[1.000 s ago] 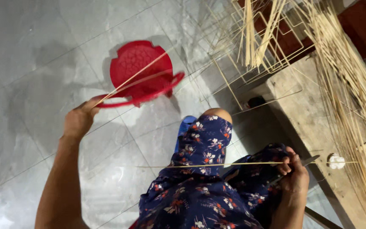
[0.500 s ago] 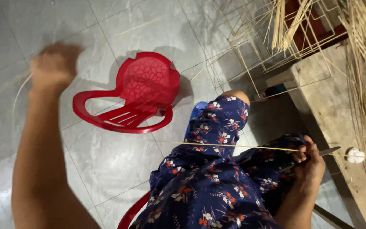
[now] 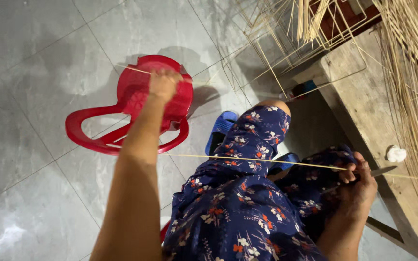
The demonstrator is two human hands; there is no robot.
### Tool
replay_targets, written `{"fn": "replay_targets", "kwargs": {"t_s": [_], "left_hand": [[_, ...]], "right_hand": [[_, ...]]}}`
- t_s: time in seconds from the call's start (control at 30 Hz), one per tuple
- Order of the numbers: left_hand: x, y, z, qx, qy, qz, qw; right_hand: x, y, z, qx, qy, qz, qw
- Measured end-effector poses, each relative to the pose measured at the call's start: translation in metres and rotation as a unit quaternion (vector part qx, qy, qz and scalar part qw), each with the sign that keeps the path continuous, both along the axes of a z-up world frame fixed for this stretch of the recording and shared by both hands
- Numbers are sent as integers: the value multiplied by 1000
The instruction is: The person sits on the floor and uses a knife to peel thin strips from long bamboo rods. They hold the rod with one hand and scrape the blade along its length to remove the outer layer, then place the finished strips into a red plastic basket.
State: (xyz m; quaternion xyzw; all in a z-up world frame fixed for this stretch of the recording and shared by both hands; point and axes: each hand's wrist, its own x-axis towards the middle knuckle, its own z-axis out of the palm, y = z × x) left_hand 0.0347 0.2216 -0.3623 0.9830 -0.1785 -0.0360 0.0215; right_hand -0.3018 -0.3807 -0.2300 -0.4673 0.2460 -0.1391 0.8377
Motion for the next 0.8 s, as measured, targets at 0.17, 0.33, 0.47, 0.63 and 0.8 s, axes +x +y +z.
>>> {"fn": "replay_targets", "kwargs": {"t_s": [0.17,0.33,0.47,0.63,0.8], "left_hand": [[-28,-45,-43,8,185,74,980],[-29,-51,-44,-11,223,118,968],[-30,-73,-18,-76,146,124,979],[-43,-149,86,-401,68,-48,912],[-87,-245,212,-581,283,-195,738]], "right_hand": [[-12,-1,9,-36,17,-28,999],[-19,1,11,-13,8,-34,999],[-3,20,19,-18,11,-8,1000],[31,97,70,-125,61,60,988],[59,182,124,-268,63,237,932]]}}
